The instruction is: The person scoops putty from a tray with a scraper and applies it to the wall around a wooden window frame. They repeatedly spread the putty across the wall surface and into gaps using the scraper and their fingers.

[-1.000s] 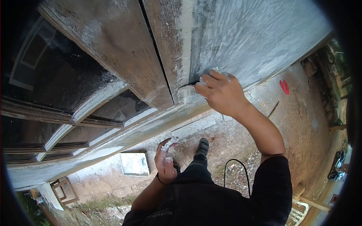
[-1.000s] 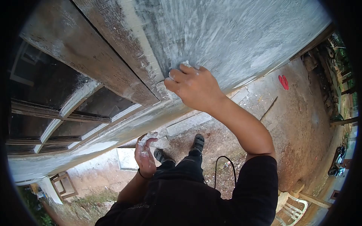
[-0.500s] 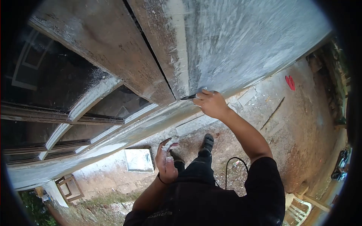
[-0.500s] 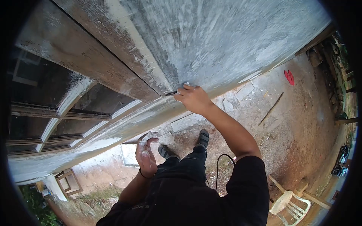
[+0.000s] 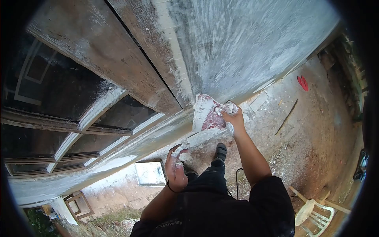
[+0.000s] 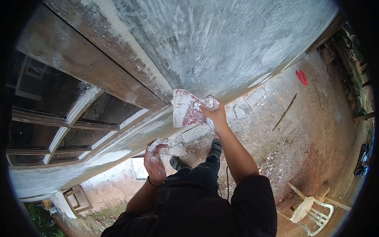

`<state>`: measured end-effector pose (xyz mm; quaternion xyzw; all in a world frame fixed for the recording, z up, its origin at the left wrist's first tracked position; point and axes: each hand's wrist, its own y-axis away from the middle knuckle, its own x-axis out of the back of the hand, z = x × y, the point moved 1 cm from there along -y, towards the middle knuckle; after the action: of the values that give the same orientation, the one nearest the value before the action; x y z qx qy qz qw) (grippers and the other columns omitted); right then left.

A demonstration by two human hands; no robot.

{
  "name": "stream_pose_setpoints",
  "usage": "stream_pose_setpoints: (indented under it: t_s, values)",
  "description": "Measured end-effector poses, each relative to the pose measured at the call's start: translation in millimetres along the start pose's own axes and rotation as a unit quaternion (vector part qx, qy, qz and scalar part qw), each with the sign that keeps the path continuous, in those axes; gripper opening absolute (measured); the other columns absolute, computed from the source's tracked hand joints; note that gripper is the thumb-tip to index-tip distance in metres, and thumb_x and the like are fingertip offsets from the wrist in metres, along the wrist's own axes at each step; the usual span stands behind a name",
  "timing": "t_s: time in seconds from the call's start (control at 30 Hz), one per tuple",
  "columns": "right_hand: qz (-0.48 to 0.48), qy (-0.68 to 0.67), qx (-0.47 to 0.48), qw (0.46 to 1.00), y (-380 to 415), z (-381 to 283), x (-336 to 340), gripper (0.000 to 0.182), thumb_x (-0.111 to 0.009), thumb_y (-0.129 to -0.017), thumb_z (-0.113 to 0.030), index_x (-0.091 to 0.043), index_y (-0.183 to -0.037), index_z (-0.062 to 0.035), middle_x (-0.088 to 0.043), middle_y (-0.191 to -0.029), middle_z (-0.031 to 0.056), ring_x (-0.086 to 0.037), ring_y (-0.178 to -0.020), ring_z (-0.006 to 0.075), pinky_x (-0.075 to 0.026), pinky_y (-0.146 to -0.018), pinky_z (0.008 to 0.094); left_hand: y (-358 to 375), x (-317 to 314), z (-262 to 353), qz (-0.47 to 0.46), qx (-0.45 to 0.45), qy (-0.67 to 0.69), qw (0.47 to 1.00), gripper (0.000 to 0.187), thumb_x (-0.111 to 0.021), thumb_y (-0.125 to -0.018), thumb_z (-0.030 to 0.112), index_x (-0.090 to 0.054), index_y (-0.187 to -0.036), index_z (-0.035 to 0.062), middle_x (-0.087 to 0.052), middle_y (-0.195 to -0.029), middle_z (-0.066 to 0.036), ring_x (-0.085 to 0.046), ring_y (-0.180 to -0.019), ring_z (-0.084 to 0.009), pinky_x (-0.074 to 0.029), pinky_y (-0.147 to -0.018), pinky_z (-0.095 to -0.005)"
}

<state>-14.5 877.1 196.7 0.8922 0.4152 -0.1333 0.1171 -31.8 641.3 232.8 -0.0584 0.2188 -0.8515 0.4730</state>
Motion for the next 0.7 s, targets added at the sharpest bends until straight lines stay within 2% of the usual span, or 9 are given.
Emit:
stream_pose_setpoints:
  t_s: [0.07, 0.13, 0.17, 0.3, 0.43, 0.5, 0.53, 0.6, 0.7]
  values:
    - [0.009, -0.067, -0.019, 0.998, 1.1, 6.8, 1.7, 0.021, -0.063, -0.073, -0.001, -0.057, -0.093, 0.0028, -0.061, -0.083, 0.0076, -0.058, -0.073, 0.0123, -0.047, -0.067, 0.0261, -2.0, 0.4, 2.5, -0.002, 0.009, -0.006, 1.000, 0.043, -0.035, -0.088, 0.024, -0.040, -0.117, -0.0065, -0.042, -0.119, -0.019, -0.046, -0.103, -0.0296, -0.041, -0.083, -0.0438]
    - [-0.007, -0.167, -0.141, 0.976, 6.7, 10.3, -1.2, 0.023, -0.062, -0.074, -0.003, -0.056, -0.096, 0.0035, -0.061, -0.086, 0.0099, -0.060, -0.074, 0.0162, -0.049, -0.066, 0.0278, -1.6, 1.7, 3.7, -0.006, 0.019, -0.014, 1.000, 0.043, -0.035, -0.088, 0.025, -0.041, -0.117, -0.0065, -0.043, -0.118, -0.018, -0.047, -0.103, -0.0296, -0.041, -0.082, -0.0434]
    - [-0.005, -0.170, -0.141, 0.975, 9.3, 12.7, -2.4, 0.023, -0.062, -0.074, -0.003, -0.056, -0.096, 0.0035, -0.061, -0.086, 0.0099, -0.060, -0.074, 0.0162, -0.049, -0.066, 0.0278, 0.4, 2.2, 2.8, 0.012, 0.029, -0.009, 0.999, 0.044, -0.035, -0.088, 0.026, -0.041, -0.116, -0.0069, -0.044, -0.116, -0.018, -0.048, -0.102, -0.0296, -0.041, -0.082, -0.0426]
    - [-0.039, -0.310, -0.258, 0.914, 15.6, 35.3, -1.9, 0.035, -0.055, -0.077, -0.011, -0.050, -0.106, 0.0079, -0.060, -0.094, 0.0154, -0.061, -0.079, 0.0236, -0.052, -0.067, 0.0327, 1.4, 5.9, -1.2, 0.050, 0.049, -0.008, 0.998, 0.047, -0.037, -0.088, 0.030, -0.041, -0.115, -0.0083, -0.048, -0.111, -0.018, -0.050, -0.100, -0.0295, -0.041, -0.082, -0.0404]
    - [-0.085, -0.368, -0.379, 0.845, 18.9, 28.4, -17.5, 0.031, -0.049, -0.081, -0.016, -0.052, -0.103, 0.0048, -0.060, -0.087, 0.0156, -0.061, -0.066, 0.0210, -0.050, -0.050, 0.0261, -8.5, 1.4, 1.7, 0.066, 0.042, -0.018, 0.997, 0.049, -0.037, -0.087, 0.032, -0.042, -0.115, -0.0087, -0.050, -0.109, -0.017, -0.051, -0.098, -0.0293, -0.041, -0.082, -0.0399]
    - [-0.169, -0.429, -0.458, 0.760, 14.7, 25.6, -20.3, 0.030, -0.047, -0.083, -0.022, -0.050, -0.105, -0.0017, -0.051, -0.067, 0.0072, -0.047, -0.050, 0.0136, -0.040, -0.039, 0.0230, -12.5, -2.1, 2.6, 0.080, 0.039, -0.014, 0.996, 0.050, -0.038, -0.088, 0.034, -0.041, -0.115, -0.0084, -0.050, -0.110, -0.017, -0.051, -0.099, -0.0291, -0.042, -0.081, -0.0402]
    - [-0.169, -0.429, -0.460, 0.759, 11.3, 17.3, -24.5, 0.030, -0.047, -0.083, -0.022, -0.050, -0.105, -0.0017, -0.051, -0.067, 0.0072, -0.047, -0.050, 0.0136, -0.040, -0.039, 0.0230, -13.9, -3.5, 1.1, 0.082, 0.041, -0.015, 0.996, 0.050, -0.038, -0.088, 0.034, -0.041, -0.115, -0.0084, -0.050, -0.110, -0.017, -0.051, -0.099, -0.0291, -0.042, -0.081, -0.0402]
    - [-0.093, -0.497, -0.489, 0.711, 4.5, 1.2, -33.8, 0.025, -0.041, -0.086, -0.025, -0.050, -0.099, -0.0054, -0.038, -0.057, 0.0021, -0.034, -0.043, 0.0093, -0.028, -0.033, 0.0198, -15.8, -6.3, -2.3, 0.083, 0.027, -0.012, 0.996, 0.051, -0.038, -0.087, 0.034, -0.041, -0.116, -0.0083, -0.050, -0.110, -0.018, -0.051, -0.099, -0.0293, -0.042, -0.081, -0.0405]
    - [-0.150, -0.536, -0.440, 0.704, -8.0, 0.3, -25.9, 0.023, -0.039, -0.087, -0.023, -0.050, -0.090, -0.0038, -0.037, -0.057, 0.0013, -0.035, -0.044, 0.0092, -0.030, -0.034, 0.0206, -23.9, -12.4, -0.7, 0.072, 0.033, -0.023, 0.997, 0.052, -0.039, -0.087, 0.035, -0.041, -0.116, -0.0083, -0.049, -0.110, -0.018, -0.051, -0.100, -0.0298, -0.042, -0.080, -0.0409]
